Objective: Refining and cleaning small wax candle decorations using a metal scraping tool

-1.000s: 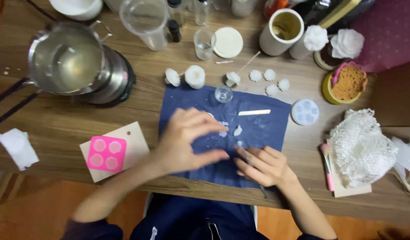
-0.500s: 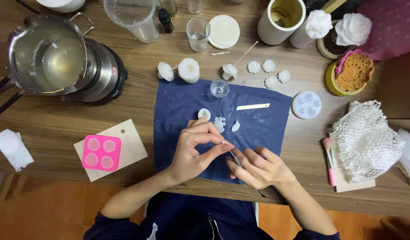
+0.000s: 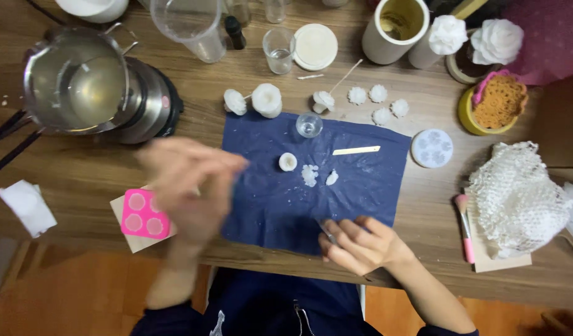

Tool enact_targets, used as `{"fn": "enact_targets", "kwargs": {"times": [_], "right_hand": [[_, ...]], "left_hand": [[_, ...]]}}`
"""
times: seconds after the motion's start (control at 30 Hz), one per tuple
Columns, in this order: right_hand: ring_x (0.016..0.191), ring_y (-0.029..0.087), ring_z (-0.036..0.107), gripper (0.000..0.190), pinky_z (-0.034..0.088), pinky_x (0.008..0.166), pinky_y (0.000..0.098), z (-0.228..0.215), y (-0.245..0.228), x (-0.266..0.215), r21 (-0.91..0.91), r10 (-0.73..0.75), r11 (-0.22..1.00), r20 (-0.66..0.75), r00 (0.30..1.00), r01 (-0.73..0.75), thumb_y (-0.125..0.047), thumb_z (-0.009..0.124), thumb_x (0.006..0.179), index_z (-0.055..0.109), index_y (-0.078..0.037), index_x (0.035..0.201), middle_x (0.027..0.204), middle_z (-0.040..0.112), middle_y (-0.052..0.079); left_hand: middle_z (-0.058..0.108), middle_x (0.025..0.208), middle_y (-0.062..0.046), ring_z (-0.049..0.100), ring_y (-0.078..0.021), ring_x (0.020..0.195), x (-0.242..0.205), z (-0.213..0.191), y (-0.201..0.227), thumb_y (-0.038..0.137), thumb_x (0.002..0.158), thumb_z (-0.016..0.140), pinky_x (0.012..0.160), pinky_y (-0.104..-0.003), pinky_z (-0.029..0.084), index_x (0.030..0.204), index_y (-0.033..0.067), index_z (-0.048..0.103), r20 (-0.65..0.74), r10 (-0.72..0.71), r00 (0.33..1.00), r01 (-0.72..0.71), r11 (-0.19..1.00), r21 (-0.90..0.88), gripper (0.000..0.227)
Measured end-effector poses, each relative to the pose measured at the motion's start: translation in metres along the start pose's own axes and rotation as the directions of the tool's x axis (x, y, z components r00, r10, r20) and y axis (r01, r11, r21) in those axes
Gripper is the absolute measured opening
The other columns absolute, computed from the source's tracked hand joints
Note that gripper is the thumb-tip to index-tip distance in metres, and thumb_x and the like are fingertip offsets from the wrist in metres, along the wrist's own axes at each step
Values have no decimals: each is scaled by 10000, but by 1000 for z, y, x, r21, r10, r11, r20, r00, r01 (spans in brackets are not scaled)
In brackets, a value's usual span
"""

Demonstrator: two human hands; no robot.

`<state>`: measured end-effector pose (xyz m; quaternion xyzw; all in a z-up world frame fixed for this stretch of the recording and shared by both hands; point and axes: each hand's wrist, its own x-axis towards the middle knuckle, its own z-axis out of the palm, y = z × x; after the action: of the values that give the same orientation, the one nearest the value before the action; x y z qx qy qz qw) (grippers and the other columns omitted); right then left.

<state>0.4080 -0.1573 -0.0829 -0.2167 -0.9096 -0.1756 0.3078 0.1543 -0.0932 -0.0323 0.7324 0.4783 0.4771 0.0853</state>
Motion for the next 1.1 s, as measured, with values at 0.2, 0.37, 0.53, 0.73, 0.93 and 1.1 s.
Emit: {"fn": "enact_targets", "kwargs": {"times": [0.2, 0.37, 0.53, 0.73, 0.93, 1.1], "right_hand": [[741, 141, 563, 293, 416, 584, 243, 0, 3, -25, -20, 25, 1000, 43, 999, -24, -347, 433, 970, 651, -188, 856, 911, 684, 36], [639, 207, 581, 348, 367, 524, 326, -8, 21, -56, 93, 157, 980, 194, 968, -178, -452, 565, 856, 655, -117, 852, 777, 644, 10], [679, 236, 577, 455, 397, 632, 333, -17, 35, -46, -136, 403, 913, 152, 902, -385, -297, 405, 974, 741, 9, 983, 904, 739, 110], [593, 198, 492, 108, 377, 618, 321, -5, 39, -55, -149, 524, 848, 371, 767, -508, -209, 644, 986, 703, -129, 1028, 658, 541, 18], [619, 183, 547, 387, 427, 604, 325, 3, 32, -27, -130, 519, 833, 519, 679, -538, -437, 685, 812, 671, -164, 1086, 616, 541, -9], [580, 145, 549, 409, 410, 589, 286, 22, 31, -36, -224, 491, 869, 490, 720, -440, -533, 644, 838, 681, -190, 1057, 620, 554, -47]], "left_hand": [[635, 949, -106, 537, -330, 951, 27, -100, -80, 98, 1036, 835, 913, -449, 286, 929, 47, 743, 33, 89, 995, -89, 760, 643, 150], [693, 873, -15, 626, -210, 822, 51, -129, -123, 116, 887, 844, 715, -348, 371, 897, 150, 774, 191, 4, 982, -132, 736, 664, 78], [650, 757, 71, 526, -195, 745, 58, -118, -135, 420, 742, 893, 724, -371, 268, 669, 244, 660, 126, -93, 988, -40, 628, 777, 301], [723, 877, 29, 552, -254, 774, 56, -119, -144, 168, 830, 704, 674, -406, 291, 934, 291, 750, 320, -151, 935, -204, 508, 837, 168], [758, 1067, -12, 603, -244, 898, 33, -118, -111, 211, 1070, 715, 864, -367, 335, 1214, 151, 794, 301, 84, 950, -297, 543, 786, 174], [515, 818, -2, 498, -193, 822, -79, -39, -161, 327, 1113, 574, 885, -369, 338, 997, 171, 677, 334, 123, 934, -340, 587, 735, 221]]}}
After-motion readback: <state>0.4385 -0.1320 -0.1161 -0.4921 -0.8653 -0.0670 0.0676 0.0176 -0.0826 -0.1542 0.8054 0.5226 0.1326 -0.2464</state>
